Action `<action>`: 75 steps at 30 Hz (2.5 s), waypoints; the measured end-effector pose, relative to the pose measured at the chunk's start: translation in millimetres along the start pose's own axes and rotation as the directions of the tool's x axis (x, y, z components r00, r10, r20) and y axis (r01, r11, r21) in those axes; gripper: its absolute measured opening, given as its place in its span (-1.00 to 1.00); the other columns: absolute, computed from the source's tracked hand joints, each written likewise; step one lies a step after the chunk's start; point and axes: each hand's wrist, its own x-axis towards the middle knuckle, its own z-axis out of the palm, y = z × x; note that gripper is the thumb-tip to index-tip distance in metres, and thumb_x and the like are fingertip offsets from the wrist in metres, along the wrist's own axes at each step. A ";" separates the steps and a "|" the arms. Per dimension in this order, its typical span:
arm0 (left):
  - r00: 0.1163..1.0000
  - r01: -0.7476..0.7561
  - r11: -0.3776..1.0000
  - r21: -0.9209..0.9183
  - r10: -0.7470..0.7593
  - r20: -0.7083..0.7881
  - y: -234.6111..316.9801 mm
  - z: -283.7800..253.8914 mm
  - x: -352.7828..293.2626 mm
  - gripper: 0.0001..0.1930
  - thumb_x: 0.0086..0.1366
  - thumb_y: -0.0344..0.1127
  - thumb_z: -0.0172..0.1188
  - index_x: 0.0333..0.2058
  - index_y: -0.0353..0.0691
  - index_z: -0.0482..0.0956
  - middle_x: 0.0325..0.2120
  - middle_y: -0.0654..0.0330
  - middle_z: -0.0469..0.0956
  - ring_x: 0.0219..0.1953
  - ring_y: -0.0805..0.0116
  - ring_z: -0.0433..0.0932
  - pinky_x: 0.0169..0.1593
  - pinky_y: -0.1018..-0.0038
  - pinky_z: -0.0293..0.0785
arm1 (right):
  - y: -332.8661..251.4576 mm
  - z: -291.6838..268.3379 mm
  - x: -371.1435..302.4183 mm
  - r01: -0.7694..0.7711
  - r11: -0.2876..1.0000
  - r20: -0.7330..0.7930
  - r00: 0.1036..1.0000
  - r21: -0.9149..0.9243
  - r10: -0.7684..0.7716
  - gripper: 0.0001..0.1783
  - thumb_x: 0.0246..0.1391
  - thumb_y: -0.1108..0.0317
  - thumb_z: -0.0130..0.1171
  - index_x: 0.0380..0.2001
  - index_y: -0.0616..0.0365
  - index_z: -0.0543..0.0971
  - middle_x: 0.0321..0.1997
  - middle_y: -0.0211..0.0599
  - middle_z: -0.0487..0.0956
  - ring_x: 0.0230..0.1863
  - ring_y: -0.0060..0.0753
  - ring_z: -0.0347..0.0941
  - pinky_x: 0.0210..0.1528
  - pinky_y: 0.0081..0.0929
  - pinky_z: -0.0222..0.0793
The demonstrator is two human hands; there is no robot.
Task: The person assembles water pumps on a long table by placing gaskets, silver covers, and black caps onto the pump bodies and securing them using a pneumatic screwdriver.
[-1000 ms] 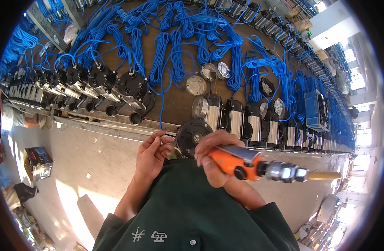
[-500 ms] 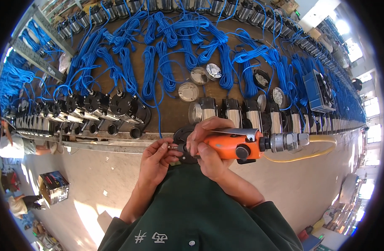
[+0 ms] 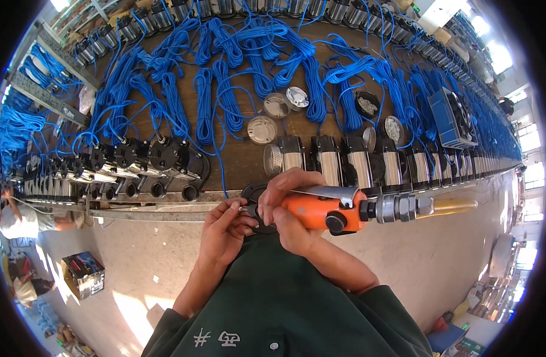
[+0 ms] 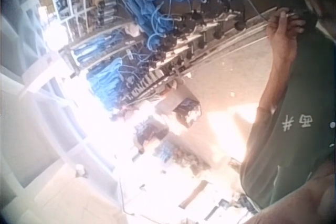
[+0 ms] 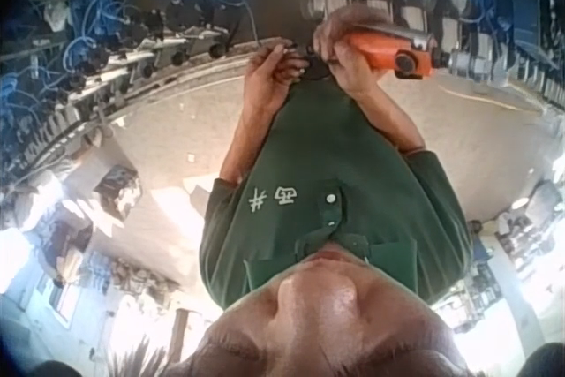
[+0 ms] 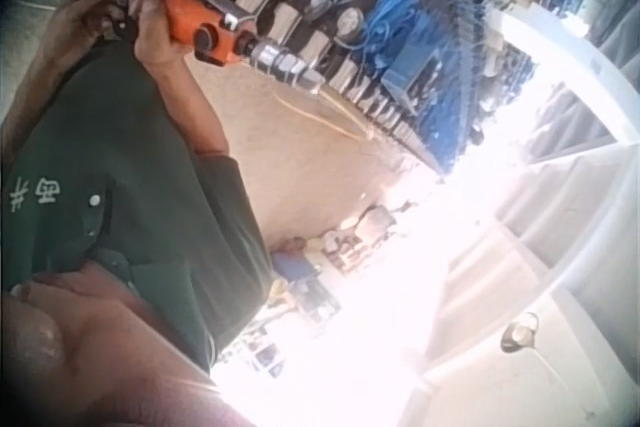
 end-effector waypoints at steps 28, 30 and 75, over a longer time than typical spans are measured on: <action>0.976 -0.111 0.742 0.661 -0.045 0.214 29.5 -31.6 73.6 -0.74 0.37 -0.29 0.11 -0.27 -0.43 0.63 -0.67 0.42 0.35 -0.59 0.66 0.21 -0.54 0.61 0.10 | 54.7 -9.9 20.9 -0.177 0.945 0.070 0.977 -0.273 0.203 -0.64 -0.06 0.66 -0.05 -0.13 0.23 0.28 -0.33 -0.15 0.43 -0.50 -0.46 0.37 -0.41 -0.50 0.39; 0.988 -0.055 0.808 0.587 -0.039 0.147 25.1 -34.6 73.5 -0.72 0.39 -0.26 0.09 -0.30 -0.39 0.63 -0.69 0.43 0.32 -0.61 0.65 0.20 -0.55 0.61 0.07 | 56.3 -9.6 22.1 -0.191 0.944 0.105 0.968 -0.268 0.226 -0.65 -0.06 0.66 -0.05 -0.14 0.23 0.28 -0.34 -0.15 0.43 -0.49 -0.46 0.36 -0.41 -0.50 0.40; 0.981 0.087 0.985 0.146 -0.111 0.161 8.4 18.9 20.7 -0.83 0.28 -0.41 0.21 -0.21 -0.39 0.60 -0.52 0.10 0.58 -0.67 0.44 0.45 -0.65 0.63 0.29 | -23.0 -27.2 20.3 0.045 0.982 -0.217 0.976 0.183 -0.004 -0.57 -0.09 0.52 0.08 -0.06 0.25 0.33 -0.31 -0.09 0.46 -0.57 -0.46 0.41 -0.37 -0.39 0.42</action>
